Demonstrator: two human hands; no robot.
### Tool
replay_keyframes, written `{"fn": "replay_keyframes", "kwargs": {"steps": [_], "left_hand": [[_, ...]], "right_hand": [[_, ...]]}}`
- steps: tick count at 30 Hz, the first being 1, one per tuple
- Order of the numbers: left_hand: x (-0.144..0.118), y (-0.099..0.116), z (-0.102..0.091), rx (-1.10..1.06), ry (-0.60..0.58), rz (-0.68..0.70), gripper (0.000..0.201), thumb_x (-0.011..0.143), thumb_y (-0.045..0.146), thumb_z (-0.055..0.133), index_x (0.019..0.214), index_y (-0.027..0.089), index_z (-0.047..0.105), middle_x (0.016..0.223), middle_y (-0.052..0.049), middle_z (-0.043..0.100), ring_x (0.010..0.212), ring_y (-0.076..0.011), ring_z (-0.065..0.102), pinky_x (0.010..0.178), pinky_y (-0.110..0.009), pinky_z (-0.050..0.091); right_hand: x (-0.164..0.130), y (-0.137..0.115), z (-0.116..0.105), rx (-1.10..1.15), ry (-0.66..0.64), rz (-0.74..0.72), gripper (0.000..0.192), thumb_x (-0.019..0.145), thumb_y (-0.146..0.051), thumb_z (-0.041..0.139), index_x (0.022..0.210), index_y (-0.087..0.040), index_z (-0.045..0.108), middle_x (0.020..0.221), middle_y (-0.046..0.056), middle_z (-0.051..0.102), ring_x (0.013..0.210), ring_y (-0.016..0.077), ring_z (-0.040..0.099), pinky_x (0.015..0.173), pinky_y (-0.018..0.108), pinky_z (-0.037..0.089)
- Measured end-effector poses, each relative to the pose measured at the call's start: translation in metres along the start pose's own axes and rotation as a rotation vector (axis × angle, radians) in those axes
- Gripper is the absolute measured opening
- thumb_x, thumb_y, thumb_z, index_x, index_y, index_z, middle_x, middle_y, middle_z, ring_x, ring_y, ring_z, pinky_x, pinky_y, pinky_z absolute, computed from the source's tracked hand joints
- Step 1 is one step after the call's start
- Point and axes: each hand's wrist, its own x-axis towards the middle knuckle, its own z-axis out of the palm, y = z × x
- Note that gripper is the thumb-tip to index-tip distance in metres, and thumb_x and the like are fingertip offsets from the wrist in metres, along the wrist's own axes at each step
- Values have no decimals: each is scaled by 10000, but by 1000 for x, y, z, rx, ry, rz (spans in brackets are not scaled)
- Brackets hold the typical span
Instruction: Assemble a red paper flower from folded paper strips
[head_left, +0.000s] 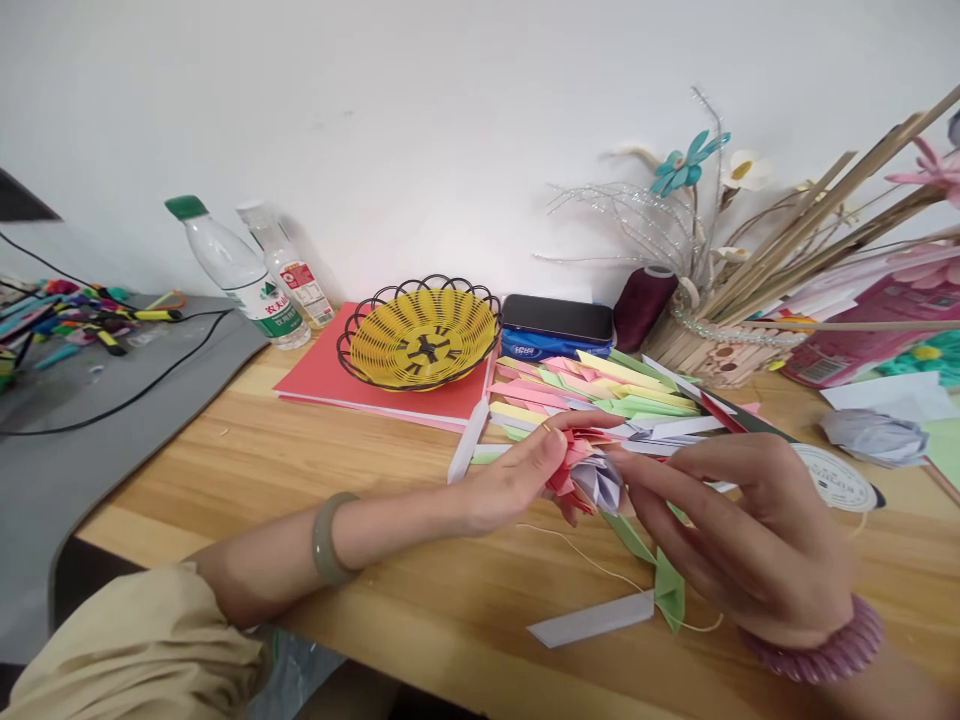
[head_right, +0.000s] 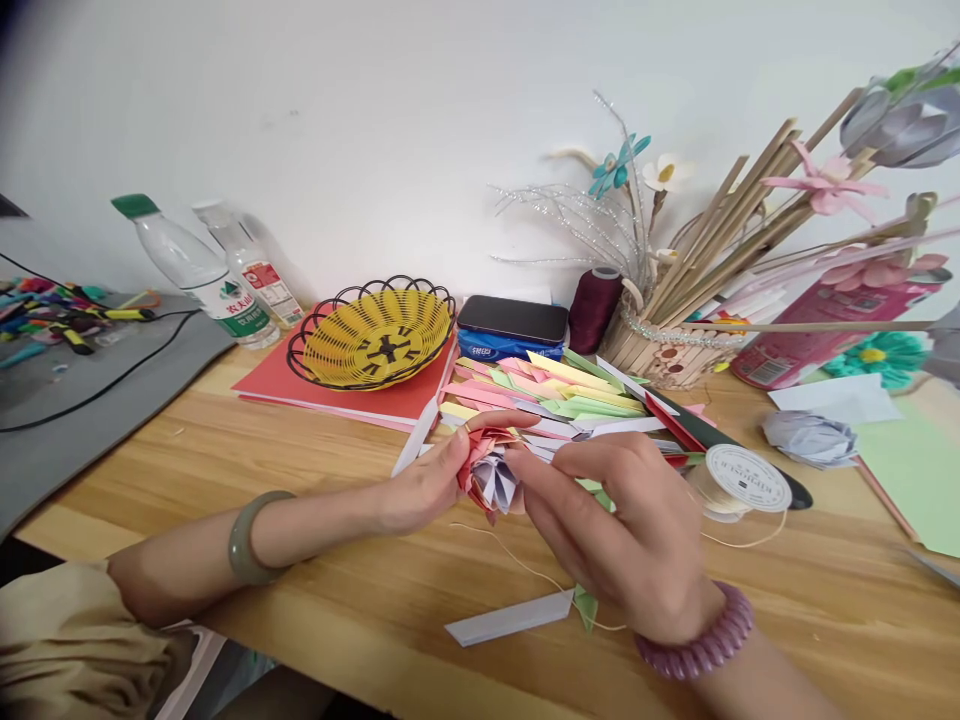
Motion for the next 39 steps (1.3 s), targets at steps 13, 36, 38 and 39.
{"fn": "replay_keyframes", "kwargs": {"steps": [13, 36, 38, 39], "left_hand": [[0, 0, -1, 61, 53, 18, 493, 840, 560, 315, 1198, 237, 420, 848, -37, 537, 697, -115, 515, 636, -240, 440], [-1, 7, 0, 107, 66, -54, 623, 737, 650, 414, 1167, 204, 343, 763, -11, 511, 606, -92, 489, 588, -238, 435], [1, 5, -1, 129, 119, -83, 615, 728, 701, 334, 1013, 164, 431, 691, -9, 525, 558, -95, 494, 536, -232, 426], [2, 4, -2, 156, 141, -111, 621, 724, 721, 289, 915, 154, 455, 645, -7, 523, 535, -98, 495, 518, -231, 422]], "right_hand": [[6, -3, 0, 188, -106, 104, 273, 767, -57, 550, 970, -233, 594, 766, 19, 465, 675, 138, 472, 544, 282, 428], [4, -1, 10, 203, -36, 284, 250, 758, -85, 596, 949, -245, 576, 750, 21, 490, 689, 159, 483, 576, 310, 398], [4, -1, 9, 219, -30, 293, 297, 751, -85, 606, 986, -264, 575, 786, 23, 493, 712, 159, 498, 584, 308, 410], [4, -2, 9, 231, -36, 289, 307, 751, -90, 606, 997, -270, 572, 797, 24, 499, 722, 160, 503, 590, 309, 415]]}}
